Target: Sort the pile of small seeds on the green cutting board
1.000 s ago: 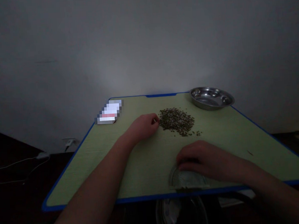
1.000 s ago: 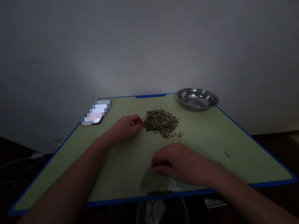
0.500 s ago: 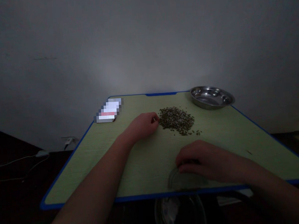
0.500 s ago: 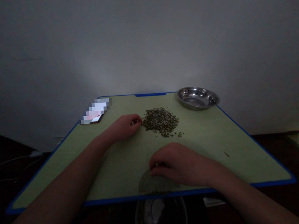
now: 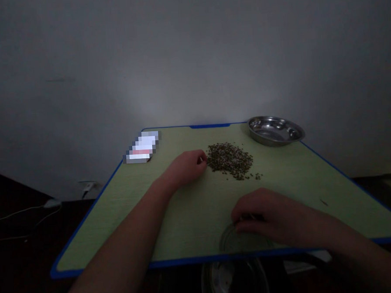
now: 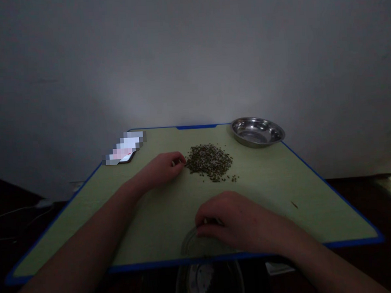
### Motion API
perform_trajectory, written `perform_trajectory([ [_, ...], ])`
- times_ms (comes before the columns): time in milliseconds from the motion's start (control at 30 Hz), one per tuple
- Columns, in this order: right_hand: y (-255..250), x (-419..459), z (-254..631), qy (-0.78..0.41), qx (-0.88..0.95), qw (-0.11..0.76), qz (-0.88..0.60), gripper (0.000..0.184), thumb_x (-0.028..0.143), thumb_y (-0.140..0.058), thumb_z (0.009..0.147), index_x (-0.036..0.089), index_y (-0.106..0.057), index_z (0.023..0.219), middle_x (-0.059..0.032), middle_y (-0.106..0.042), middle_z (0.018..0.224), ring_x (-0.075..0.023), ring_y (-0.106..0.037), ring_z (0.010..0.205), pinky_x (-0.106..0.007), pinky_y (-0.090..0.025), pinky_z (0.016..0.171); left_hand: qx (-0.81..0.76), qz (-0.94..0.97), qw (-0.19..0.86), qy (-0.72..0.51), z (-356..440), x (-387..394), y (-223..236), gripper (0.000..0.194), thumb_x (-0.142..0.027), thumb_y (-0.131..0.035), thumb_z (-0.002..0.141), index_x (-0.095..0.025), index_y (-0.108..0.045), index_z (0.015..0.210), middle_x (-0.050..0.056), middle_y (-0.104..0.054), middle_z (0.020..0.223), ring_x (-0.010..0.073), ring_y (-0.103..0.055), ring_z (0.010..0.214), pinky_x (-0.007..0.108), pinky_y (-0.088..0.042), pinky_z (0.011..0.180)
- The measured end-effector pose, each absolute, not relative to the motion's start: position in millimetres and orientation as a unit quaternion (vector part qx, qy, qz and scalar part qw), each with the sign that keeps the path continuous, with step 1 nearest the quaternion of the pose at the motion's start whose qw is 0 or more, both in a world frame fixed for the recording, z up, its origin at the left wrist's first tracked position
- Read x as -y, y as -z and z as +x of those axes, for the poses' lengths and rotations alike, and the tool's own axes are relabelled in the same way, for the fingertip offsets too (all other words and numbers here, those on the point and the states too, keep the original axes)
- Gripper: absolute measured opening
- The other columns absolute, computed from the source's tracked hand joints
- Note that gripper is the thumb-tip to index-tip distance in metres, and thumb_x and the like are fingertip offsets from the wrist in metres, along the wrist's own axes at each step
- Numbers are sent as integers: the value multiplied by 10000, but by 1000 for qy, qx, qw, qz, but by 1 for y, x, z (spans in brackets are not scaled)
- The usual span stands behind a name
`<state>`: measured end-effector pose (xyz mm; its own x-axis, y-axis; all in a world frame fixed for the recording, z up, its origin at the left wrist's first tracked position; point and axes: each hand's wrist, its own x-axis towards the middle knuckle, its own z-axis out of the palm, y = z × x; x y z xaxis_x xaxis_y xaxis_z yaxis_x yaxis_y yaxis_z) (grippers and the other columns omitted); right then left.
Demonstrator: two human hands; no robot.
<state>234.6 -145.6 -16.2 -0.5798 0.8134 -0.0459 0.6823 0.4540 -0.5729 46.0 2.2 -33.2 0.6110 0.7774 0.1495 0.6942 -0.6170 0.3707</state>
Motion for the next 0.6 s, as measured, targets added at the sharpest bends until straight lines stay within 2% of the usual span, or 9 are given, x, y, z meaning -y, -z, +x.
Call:
perform_trajectory([
  [400, 15, 153, 232, -297, 831, 116, -457, 170, 325, -537, 871, 215, -665, 861, 8, -675, 784, -123, -580, 710, -232, -392, 639, -428, 881, 140, -147, 46, -1, 31, 224, -256, -452, 774, -193, -638, 881, 41, -666, 842, 146, -567, 696, 255, -394, 621],
  [600, 4, 140, 253, -252, 801, 169, -516, 196, 342, -502, 881, 209, -615, 793, 11, -615, 713, -125, -541, 653, -233, -387, 577, -433, 878, 139, -152, 44, -1, 32, 227, -250, -442, 782, -194, -636, 887, 46, -666, 854, 147, -575, 722, 249, -400, 638],
])
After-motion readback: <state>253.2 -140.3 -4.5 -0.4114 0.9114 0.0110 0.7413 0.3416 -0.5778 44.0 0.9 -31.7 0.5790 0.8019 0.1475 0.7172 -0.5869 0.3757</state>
